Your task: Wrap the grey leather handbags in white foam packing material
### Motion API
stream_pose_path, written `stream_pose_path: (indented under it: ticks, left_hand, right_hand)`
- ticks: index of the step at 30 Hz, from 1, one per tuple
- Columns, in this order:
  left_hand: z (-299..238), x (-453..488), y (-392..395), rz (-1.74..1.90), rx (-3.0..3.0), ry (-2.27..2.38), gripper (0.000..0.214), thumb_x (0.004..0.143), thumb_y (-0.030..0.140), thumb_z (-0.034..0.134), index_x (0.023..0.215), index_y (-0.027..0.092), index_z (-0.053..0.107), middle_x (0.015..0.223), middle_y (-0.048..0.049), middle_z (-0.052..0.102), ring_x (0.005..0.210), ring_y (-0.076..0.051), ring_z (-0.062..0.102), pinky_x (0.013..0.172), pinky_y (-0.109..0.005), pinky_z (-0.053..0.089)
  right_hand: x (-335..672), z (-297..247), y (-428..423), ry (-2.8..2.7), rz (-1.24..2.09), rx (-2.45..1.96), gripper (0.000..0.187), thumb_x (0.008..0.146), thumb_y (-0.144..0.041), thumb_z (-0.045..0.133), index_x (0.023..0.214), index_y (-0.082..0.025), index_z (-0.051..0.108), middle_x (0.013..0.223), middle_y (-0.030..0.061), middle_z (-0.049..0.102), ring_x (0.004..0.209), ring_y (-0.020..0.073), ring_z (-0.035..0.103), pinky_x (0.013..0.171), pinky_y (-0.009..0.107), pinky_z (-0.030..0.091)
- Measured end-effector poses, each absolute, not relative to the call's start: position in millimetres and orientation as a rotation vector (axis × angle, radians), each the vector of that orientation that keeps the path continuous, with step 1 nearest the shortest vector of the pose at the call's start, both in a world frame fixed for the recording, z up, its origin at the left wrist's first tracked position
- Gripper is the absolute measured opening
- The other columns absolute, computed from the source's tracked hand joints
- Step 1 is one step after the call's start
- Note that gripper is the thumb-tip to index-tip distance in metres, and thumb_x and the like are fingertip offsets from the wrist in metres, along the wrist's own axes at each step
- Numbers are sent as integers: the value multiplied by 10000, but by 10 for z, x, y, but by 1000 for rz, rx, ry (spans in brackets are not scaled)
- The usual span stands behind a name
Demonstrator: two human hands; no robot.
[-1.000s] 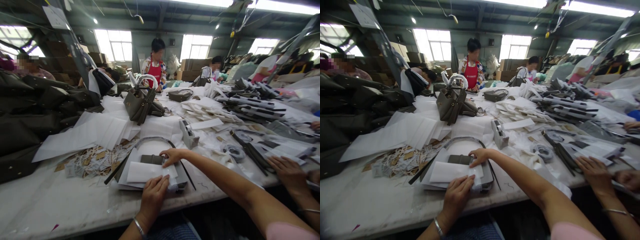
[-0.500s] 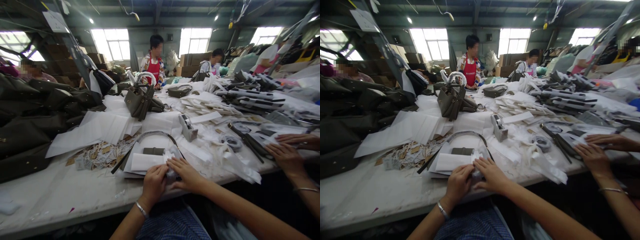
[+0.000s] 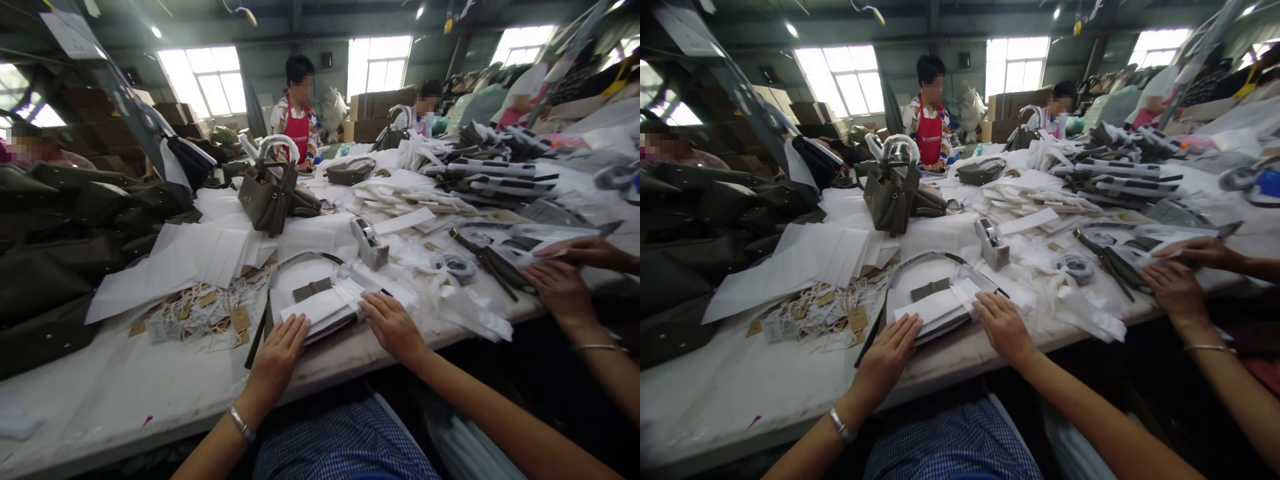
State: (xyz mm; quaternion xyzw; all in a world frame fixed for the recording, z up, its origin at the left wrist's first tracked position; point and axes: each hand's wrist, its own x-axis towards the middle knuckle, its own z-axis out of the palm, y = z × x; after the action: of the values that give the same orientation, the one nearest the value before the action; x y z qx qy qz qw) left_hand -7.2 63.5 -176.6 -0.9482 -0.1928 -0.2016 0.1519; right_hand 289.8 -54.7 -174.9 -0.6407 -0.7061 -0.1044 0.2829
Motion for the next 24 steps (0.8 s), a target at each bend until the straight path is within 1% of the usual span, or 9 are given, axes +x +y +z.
stream_pose_path:
  ticks: [2, 4, 7, 9, 13, 17, 20, 22, 24]
  left_hand:
    - [-1913, -79, 647, -675, -2716, -559, 529, 969, 116, 485, 1487, 143, 382, 1482, -86, 495, 1355, -250, 477, 1090, -432, 466]
    - [-2011, -80, 661, -754, -2733, -581, 517, 968, 100, 482, 1477, 148, 401, 1447, -80, 536, 1329, -234, 507, 1078, -411, 478]
    - [-2060, -83, 682, -836, -2776, -600, 515, 969, 108, 497, 1473, 165, 410, 1417, -73, 567, 1323, -220, 513, 1088, -382, 466]
    - [-2064, -90, 690, -864, -2799, -620, 533, 967, 119, 509, 1484, 183, 398, 1418, -70, 566, 1324, -219, 512, 1096, -374, 456]
    - [-2083, -116, 677, -941, -2810, -702, 593, 966, 150, 526, 1521, 223, 331, 1425, -73, 557, 1309, -223, 527, 1081, -367, 464]
    - [-2110, -135, 620, -1042, -2762, -815, 626, 969, 181, 529, 1540, 246, 281, 1396, -90, 573, 1288, -236, 541, 1070, -384, 462]
    - [-2117, -123, 570, -1059, -2698, -866, 630, 978, 191, 501, 1552, 234, 246, 1394, -116, 565, 1287, -256, 535, 1068, -414, 452]
    - [-2118, -112, 548, -1057, -2680, -885, 650, 978, 248, 517, 1557, 205, 225, 1407, -142, 545, 1298, -279, 519, 1064, -433, 448]
    - [-2121, -111, 539, -1053, -2671, -911, 712, 960, 334, 560, 1560, 184, 208, 1416, -162, 529, 1299, -303, 509, 1063, -448, 444]
  right_hand:
    - [2675, -1802, -686, -1606, 59, -1718, 278, 948, -198, 494, 1193, -192, 624, 1200, 130, 670, 1093, 275, 641, 970, 443, 517]
    - [2426, -1862, -765, -1270, 544, -1671, 234, 914, -300, 566, 1118, -204, 629, 1102, 108, 695, 951, 256, 691, 860, 395, 564]
    - [2102, -1919, -727, -705, 1073, -1388, 403, 773, -347, 717, 1134, -209, 602, 1174, 100, 679, 1087, 265, 659, 939, 384, 530]
    - [1959, -1926, -625, -376, 1168, -1158, 491, 706, -302, 752, 1157, -213, 578, 1199, 90, 667, 1180, 251, 609, 1023, 376, 475]
    - [1832, -1899, -406, 16, 1223, -941, 515, 604, -181, 723, 1097, -216, 576, 1127, 59, 674, 1117, 213, 627, 1023, 336, 462]
    - [1720, -1826, -272, -247, 1249, -1006, 482, 602, -160, 676, 1078, -213, 619, 1085, 32, 679, 1108, 222, 604, 1019, 360, 443]
    - [1592, -1731, -210, -453, 1265, -1024, 657, 584, -130, 698, 1221, -228, 565, 1028, 8, 691, 1092, 238, 613, 1009, 396, 447]
    - [1516, -1659, -181, -438, 1329, -982, 799, 585, -137, 716, 1339, -233, 467, 946, -7, 700, 1029, 243, 649, 968, 416, 478]
    - [1458, -1593, -160, -445, 1347, -959, 857, 592, -145, 722, 1390, -223, 418, 859, -19, 701, 950, 251, 680, 926, 435, 505]
